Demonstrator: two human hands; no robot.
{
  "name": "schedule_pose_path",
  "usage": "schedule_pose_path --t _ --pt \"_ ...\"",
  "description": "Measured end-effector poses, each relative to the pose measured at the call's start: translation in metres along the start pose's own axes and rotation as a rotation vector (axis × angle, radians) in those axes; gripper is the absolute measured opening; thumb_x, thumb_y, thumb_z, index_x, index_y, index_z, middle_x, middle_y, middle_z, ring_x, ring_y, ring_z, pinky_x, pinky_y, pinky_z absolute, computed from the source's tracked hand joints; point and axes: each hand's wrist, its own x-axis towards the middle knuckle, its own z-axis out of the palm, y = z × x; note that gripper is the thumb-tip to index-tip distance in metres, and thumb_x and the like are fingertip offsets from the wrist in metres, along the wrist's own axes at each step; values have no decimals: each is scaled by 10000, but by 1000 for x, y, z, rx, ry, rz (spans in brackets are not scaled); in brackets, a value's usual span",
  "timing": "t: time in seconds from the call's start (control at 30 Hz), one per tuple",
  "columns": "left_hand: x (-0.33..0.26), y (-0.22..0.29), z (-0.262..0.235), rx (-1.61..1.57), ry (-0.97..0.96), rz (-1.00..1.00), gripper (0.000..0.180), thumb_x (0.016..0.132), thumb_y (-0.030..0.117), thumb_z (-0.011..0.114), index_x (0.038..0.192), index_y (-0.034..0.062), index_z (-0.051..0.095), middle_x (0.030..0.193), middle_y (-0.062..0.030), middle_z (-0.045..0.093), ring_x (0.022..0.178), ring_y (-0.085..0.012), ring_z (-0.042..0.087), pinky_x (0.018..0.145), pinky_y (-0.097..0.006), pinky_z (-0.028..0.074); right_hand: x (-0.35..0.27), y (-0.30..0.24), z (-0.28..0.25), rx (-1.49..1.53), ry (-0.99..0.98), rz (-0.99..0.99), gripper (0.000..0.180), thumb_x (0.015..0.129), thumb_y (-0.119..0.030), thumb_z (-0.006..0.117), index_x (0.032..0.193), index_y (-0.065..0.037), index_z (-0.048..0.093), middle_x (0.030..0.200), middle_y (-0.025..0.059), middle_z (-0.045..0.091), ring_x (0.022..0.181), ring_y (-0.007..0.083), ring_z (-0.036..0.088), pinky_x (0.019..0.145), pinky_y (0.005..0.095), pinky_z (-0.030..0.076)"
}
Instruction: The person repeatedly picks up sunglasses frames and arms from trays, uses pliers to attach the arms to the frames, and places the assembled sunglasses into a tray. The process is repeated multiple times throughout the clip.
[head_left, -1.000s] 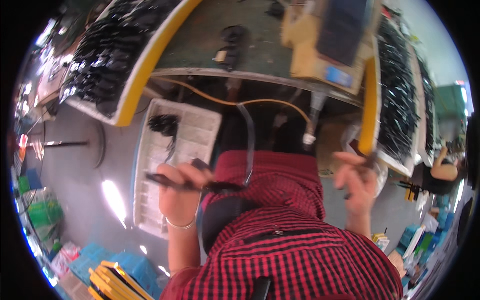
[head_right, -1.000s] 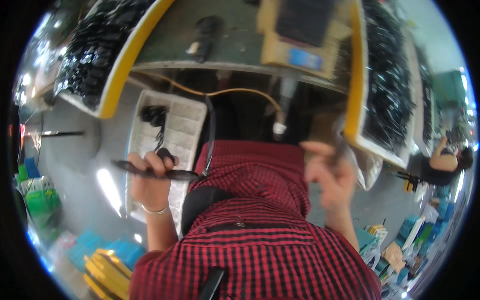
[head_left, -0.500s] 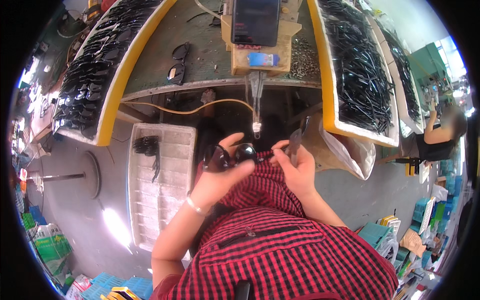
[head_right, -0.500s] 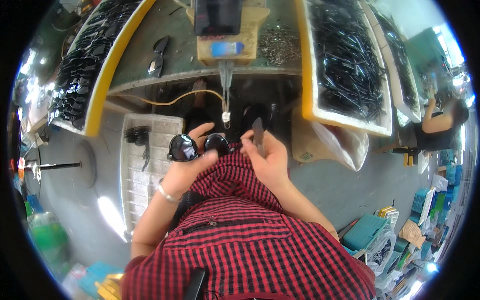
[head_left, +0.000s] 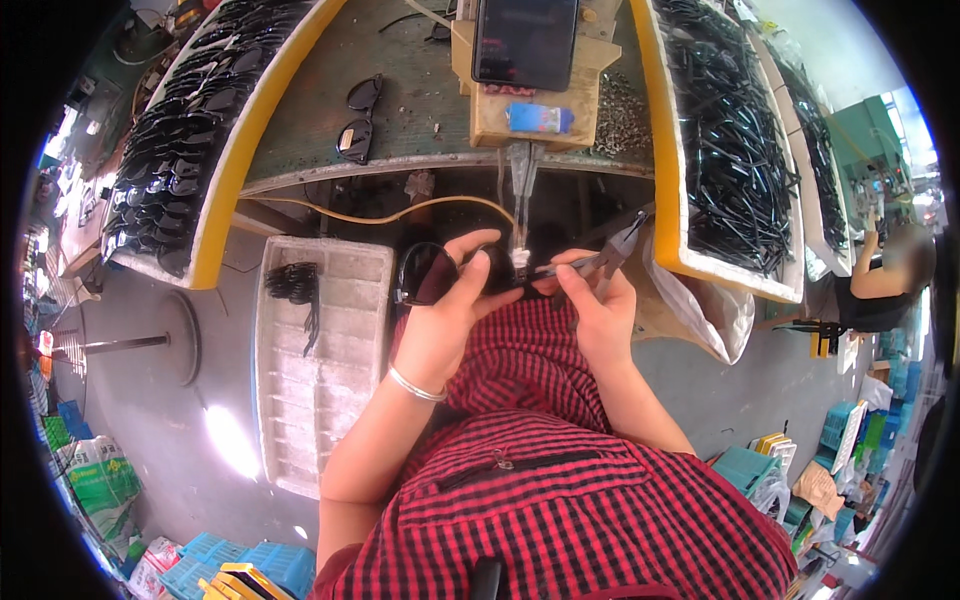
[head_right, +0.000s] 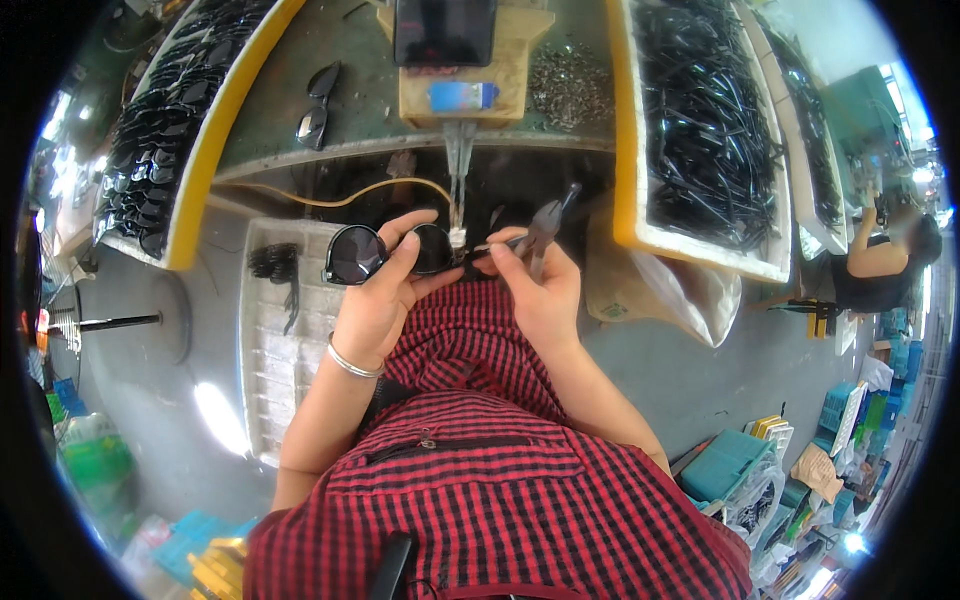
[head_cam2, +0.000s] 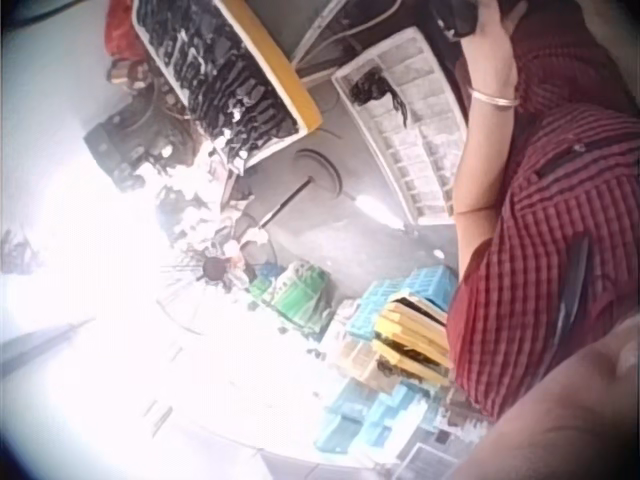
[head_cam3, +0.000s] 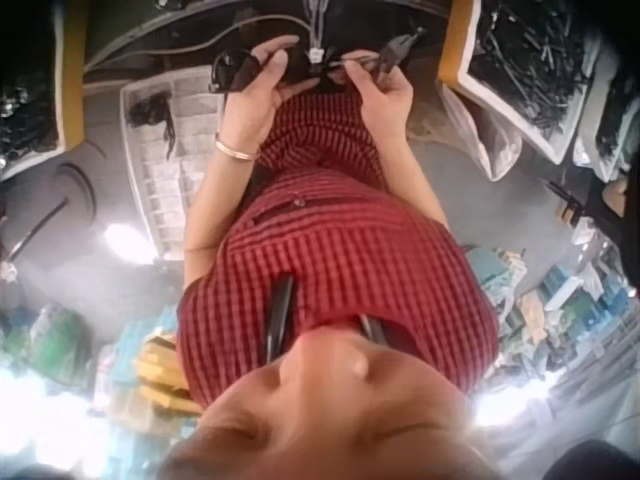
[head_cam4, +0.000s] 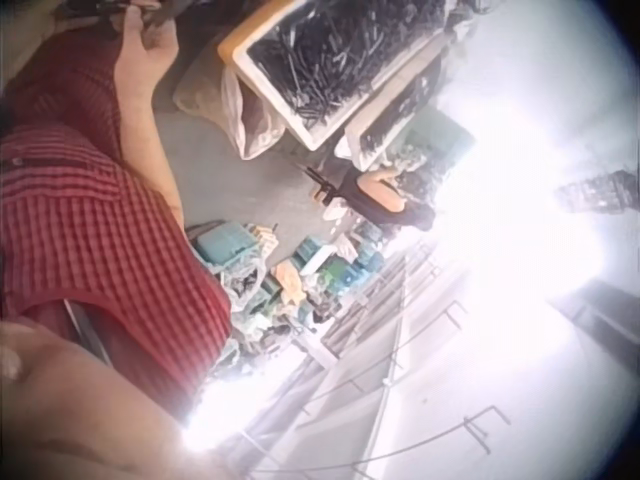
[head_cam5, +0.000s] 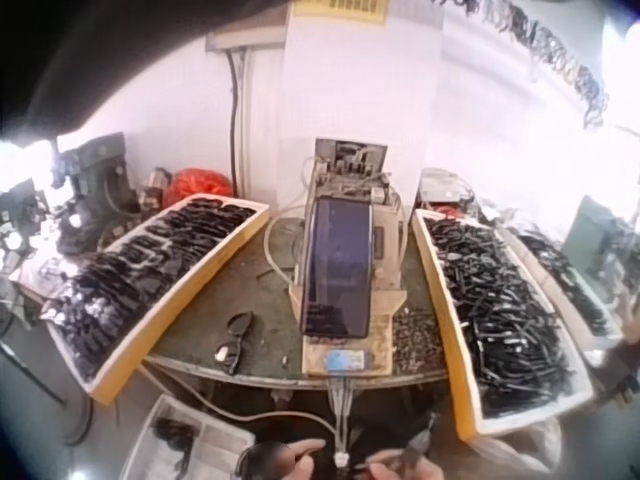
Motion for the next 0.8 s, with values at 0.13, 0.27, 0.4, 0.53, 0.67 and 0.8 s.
schedule_pose_path --t 0.13,0.27,0.4,0.53,0.67,0.8 --pt "0 2 2 38 1 26 340 1021 160 453 1317 -5 483 1179 -120 558 1088 -209 587 938 -433 540 0 3 -1 7 19 -6 160 922 -50 634 1059 30 617 911 95 671 831 171 673 773 282 532" --pt "1 1 7 63 8 67 336 1024 161 449 1314 -5 486 1196 -117 551 1098 -212 583 936 -429 542 1 0 0 17 33 4 153 923 -41 625 1058 31 617 915 96 671 836 175 676 775 285 536" --pt "0 1 5 61 -8 70 344 1024 172 454 1320 -1 479 1191 -119 561 1111 -209 579 947 -430 533 0 -2 3 28 30 -6 156 923 -43 620 1059 33 618 919 101 673 837 181 680 782 289 540" --pt "-1 -2 2 58 -31 79 358 1022 182 460 1333 4 466 1201 -121 563 1124 -211 578 963 -436 520 0 -1 1 61 34 26 160 918 -42 619 1058 35 620 921 109 675 833 190 684 783 294 544" --pt "-1 -2 0 47 -61 89 368 1021 189 465 1339 4 459 1212 -125 562 1139 -220 575 974 -446 511 0 3 0 139 59 66 160 911 -40 623 1052 36 625 921 114 678 826 197 686 778 300 549" --pt "-1 -1 -2 29 -72 81 372 1018 187 467 1340 1 458 1221 -128 560 1144 -228 574 977 -455 506 0 4 1 166 71 77 159 908 -42 626 1046 38 630 922 117 680 821 200 686 774 304 553"
